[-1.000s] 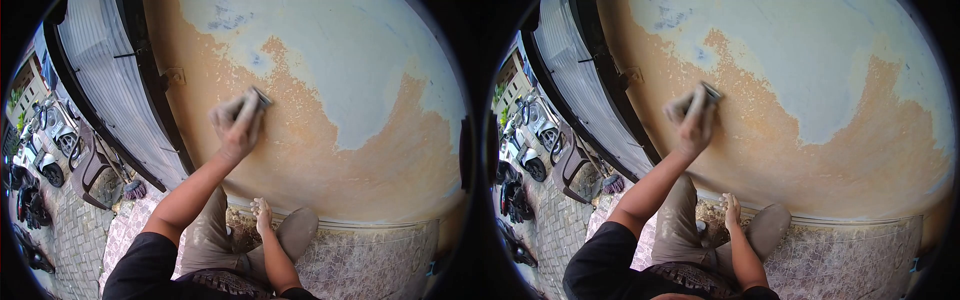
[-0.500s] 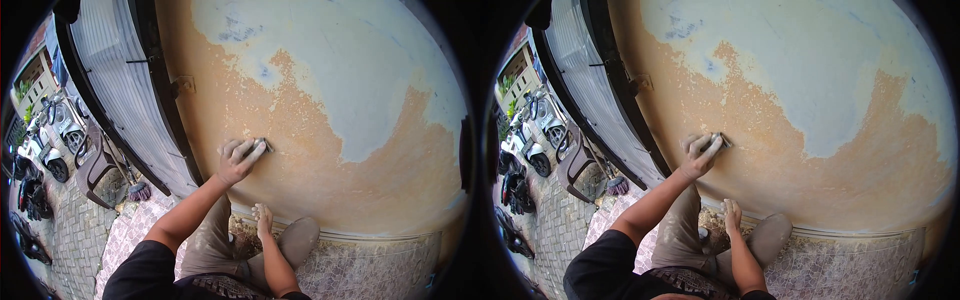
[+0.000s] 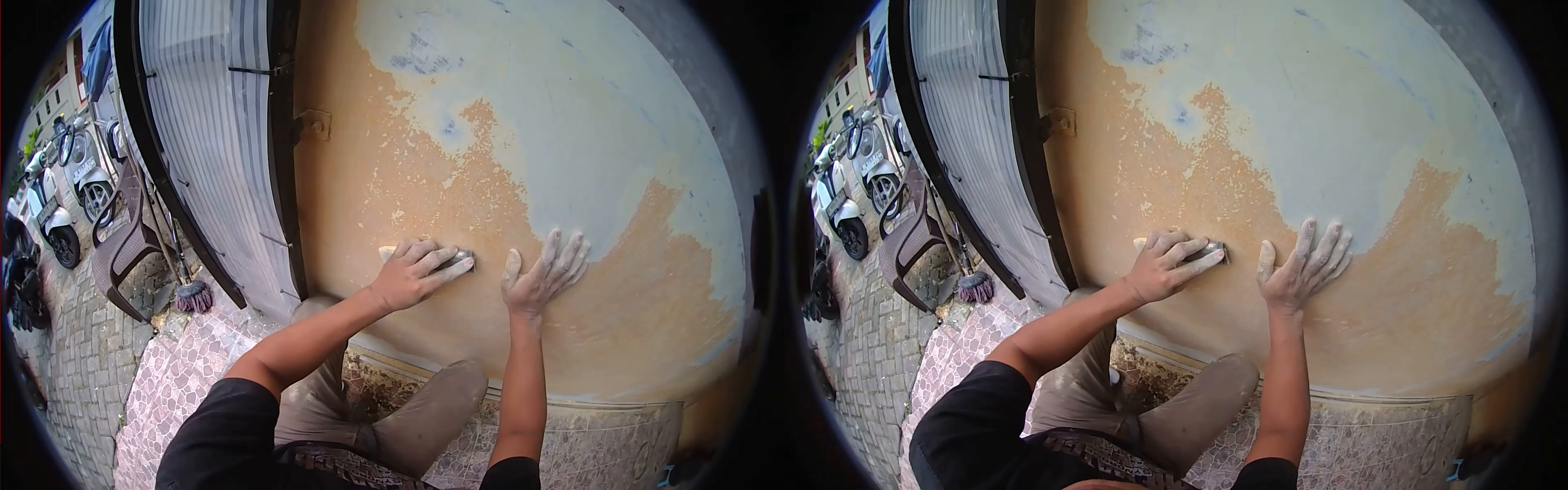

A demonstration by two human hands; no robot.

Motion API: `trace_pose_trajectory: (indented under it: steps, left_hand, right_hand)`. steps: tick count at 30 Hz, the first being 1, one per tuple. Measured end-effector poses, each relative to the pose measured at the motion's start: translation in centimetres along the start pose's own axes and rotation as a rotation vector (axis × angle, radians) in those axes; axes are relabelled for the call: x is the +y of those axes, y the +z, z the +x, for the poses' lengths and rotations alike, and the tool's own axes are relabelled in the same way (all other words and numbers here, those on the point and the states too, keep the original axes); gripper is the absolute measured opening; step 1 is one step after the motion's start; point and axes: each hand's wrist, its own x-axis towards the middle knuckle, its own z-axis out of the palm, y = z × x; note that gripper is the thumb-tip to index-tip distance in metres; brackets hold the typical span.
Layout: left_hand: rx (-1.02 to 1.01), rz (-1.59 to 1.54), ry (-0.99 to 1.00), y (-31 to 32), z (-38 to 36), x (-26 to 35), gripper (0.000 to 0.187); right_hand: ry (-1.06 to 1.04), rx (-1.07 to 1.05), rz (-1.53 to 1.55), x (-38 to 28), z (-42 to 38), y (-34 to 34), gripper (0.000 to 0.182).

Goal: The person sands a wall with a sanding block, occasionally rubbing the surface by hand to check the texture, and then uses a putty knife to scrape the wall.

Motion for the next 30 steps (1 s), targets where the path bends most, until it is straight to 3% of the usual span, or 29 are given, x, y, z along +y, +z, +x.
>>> trace_pose_trajectory:
  steps: [1,5,6,8,9,11,13,14,16,18,21,24,27,30]
  left_hand:
    - [0.018,0.013,-0.011,-0.7,0.1,-0.4,0.055]
    - [0.654,0.109,-0.617,-4.3,3.1,-5.0,0.051]
    - [0.642,0.109,-0.623,-4.5,3.6,-5.6,0.051]
    - [0.893,0.147,-0.72,-4.0,4.5,-6.0,0.05]
    - [0.897,0.147,-0.722,-3.3,3.9,-5.0,0.05]
    - [0.523,0.144,-0.588,-0.9,0.9,-1.5,0.05]
    - [0.378,0.12,-0.351,0.0,-1.0,-0.2,0.048]
    - [0.317,0.065,-0.375,-0.5,-1.5,-0.5,0.049]
    - [0.477,0.023,-0.574,-2.8,1.8,-1.9,0.05]
    - [0.775,-0.016,-0.734,-4.6,5.9,-4.6,0.049]
    - [0.901,0.202,-0.604,-3.6,7.3,-6.6,0.048]
    - [0.515,0.353,-0.464,-2.1,1.9,-3.5,0.047]
    - [0.399,0.182,-0.469,0.4,-5.0,-1.3,0.048]
    - [0.446,0.157,-0.5,-3.1,-0.2,-2.6,0.049]
  right_hand:
    - [-0.021,0.01,0.008,0.4,0.0,0.0,0.075]
    - [-0.048,-0.01,0.004,1.3,-0.9,0.3,0.071]
    - [-0.069,-0.007,0.004,1.3,-1.1,0.2,0.071]
    - [-0.058,-0.007,0.009,1.0,-1.2,0.2,0.07]
    - [-0.05,0.009,0.007,1.0,-1.1,0.3,0.07]
    - [-0.045,0.016,0.005,0.9,-1.2,0.4,0.069]
    - [-0.049,0.017,-0.005,1.0,-1.6,0.4,0.068]
    - [-0.05,0.012,-0.002,1.1,-1.8,0.5,0.068]
    - [-0.048,-0.013,-0.006,1.4,-2.1,0.4,0.068]
    - [-0.078,0.02,0.018,1.3,-1.9,0.5,0.067]
    - [-0.072,0.021,0.015,1.2,-2.0,0.5,0.066]
    - [-0.048,0.001,0.004,1.0,-2.3,0.4,0.066]
    - [-0.053,0.026,0.013,1.1,-2.5,0.7,0.065]
    - [-0.059,0.034,0.024,1.0,-2.3,0.6,0.064]
